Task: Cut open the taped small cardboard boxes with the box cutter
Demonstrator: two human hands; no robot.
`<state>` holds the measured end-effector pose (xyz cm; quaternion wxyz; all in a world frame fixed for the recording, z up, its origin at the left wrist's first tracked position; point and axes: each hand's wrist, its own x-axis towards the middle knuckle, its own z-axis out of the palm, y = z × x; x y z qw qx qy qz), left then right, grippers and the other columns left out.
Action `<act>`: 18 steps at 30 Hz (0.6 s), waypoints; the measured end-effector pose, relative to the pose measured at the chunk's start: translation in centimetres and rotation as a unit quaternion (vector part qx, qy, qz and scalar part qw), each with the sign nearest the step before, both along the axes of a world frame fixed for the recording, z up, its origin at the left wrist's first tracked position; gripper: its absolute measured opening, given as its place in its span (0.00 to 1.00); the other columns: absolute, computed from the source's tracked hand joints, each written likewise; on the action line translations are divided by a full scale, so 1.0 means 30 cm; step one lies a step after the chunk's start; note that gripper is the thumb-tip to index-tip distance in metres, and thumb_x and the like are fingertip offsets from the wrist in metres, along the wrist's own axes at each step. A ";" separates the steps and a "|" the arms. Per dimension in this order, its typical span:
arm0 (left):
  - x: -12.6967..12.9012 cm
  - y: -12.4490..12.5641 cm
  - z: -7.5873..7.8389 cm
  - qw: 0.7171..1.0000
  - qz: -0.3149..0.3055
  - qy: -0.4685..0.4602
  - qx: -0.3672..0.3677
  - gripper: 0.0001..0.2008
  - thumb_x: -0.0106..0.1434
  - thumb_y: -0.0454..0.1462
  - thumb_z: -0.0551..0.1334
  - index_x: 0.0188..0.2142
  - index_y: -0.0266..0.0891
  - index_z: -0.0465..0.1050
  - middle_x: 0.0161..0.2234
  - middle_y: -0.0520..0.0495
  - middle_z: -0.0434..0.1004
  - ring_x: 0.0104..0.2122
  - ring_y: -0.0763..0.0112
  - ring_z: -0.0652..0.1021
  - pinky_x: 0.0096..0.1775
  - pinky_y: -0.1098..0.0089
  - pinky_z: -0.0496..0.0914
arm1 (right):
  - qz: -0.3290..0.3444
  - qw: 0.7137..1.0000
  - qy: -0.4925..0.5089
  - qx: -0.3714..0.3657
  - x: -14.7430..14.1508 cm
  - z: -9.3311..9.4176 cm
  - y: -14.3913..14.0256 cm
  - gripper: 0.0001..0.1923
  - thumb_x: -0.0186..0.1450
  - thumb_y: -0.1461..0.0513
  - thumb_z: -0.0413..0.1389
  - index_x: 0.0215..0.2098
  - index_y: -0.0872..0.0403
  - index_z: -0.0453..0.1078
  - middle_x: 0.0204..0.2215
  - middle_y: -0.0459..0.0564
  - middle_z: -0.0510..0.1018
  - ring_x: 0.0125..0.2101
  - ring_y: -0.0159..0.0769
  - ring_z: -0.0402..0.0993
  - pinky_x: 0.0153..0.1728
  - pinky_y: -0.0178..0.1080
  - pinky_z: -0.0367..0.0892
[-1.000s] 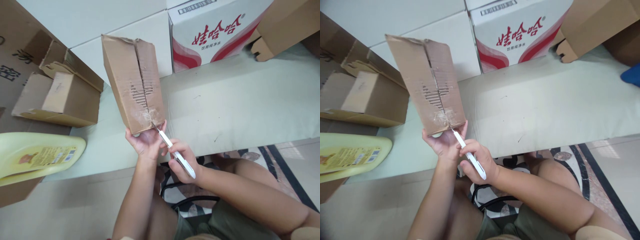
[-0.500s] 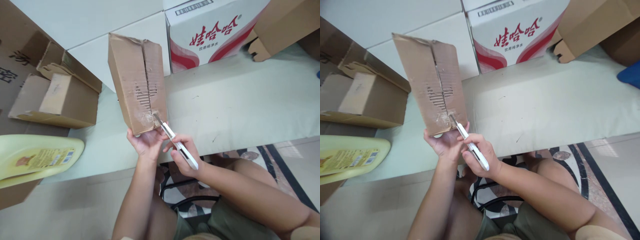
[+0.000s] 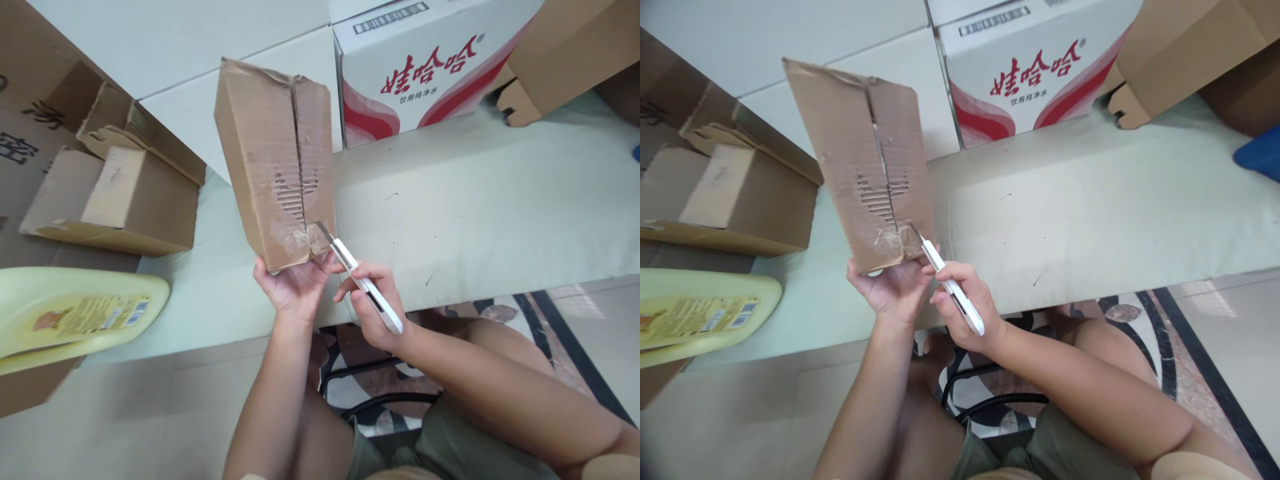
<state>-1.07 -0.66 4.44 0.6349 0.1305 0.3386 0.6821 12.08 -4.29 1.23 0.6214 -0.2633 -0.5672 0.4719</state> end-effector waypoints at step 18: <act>-0.007 0.005 -0.019 1.000 0.014 -0.023 0.007 0.33 0.48 0.61 0.73 0.49 0.46 0.79 0.46 0.43 0.84 0.44 0.53 0.81 0.49 0.53 0.76 | 0.016 0.999 0.027 -0.008 -0.001 -0.014 -0.011 0.12 0.77 0.57 0.55 0.57 0.41 0.63 0.55 0.51 0.79 0.26 0.29 0.74 0.31 0.38 0.73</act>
